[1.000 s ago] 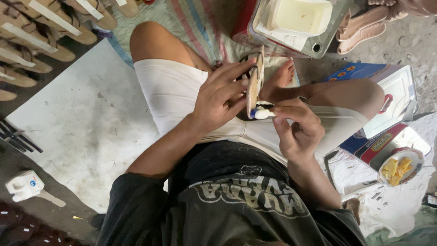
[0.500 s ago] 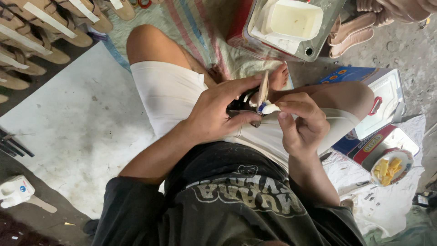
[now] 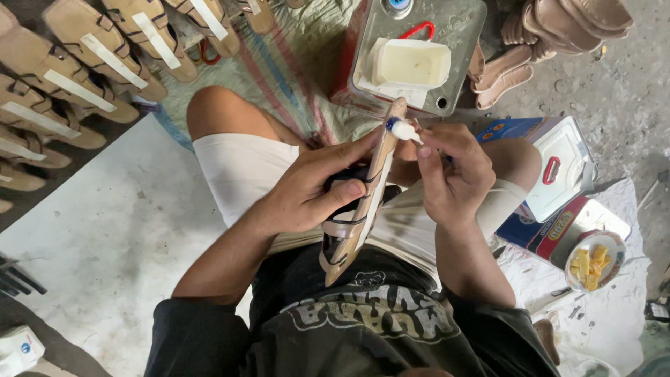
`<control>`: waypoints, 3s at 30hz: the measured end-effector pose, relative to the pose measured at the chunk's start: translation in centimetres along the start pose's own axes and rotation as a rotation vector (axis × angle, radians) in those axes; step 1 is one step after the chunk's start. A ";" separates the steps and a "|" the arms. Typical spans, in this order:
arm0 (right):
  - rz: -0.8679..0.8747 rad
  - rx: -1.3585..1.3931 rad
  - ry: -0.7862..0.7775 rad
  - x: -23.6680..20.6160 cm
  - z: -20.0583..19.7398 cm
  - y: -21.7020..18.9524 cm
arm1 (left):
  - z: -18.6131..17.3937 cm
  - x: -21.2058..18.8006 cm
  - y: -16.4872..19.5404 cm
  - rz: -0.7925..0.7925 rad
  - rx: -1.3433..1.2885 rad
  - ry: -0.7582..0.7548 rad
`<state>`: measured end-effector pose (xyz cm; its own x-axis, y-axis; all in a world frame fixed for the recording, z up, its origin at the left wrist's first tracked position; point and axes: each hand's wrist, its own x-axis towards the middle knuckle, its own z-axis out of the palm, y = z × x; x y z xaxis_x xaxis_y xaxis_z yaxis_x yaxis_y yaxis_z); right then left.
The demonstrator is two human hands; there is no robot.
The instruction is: The person sits on the floor and applies white glue to the straps of a sandal using a small brush. They repeatedly dip the brush into a container of glue and carefully coat the edges of the straps on multiple sandals.
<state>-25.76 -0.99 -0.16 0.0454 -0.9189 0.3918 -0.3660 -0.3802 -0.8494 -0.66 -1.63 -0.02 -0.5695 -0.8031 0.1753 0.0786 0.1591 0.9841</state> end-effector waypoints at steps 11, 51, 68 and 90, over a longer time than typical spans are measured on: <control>-0.132 -0.064 -0.151 -0.5 -1.1 1.1 | 0.3 0.3 0.2 -0.060 -0.039 0.040; -0.155 -0.233 -0.198 -2.8 -1.1 -0.1 | 1.1 -1.3 -1.8 -0.195 -0.260 0.063; 0.002 -0.610 -0.206 2.0 -2.6 7.4 | 2.7 -4.5 -13.1 -0.448 -1.620 0.308; 0.402 -0.093 -0.330 -3.7 -2.9 5.0 | 2.8 -4.9 -11.4 -0.232 -0.557 0.273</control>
<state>-30.45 0.79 -4.86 0.1689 -0.9802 -0.1036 -0.4954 0.0064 -0.8687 -1.07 2.13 -12.19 -0.4008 -0.9089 -0.1146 0.4317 -0.2978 0.8515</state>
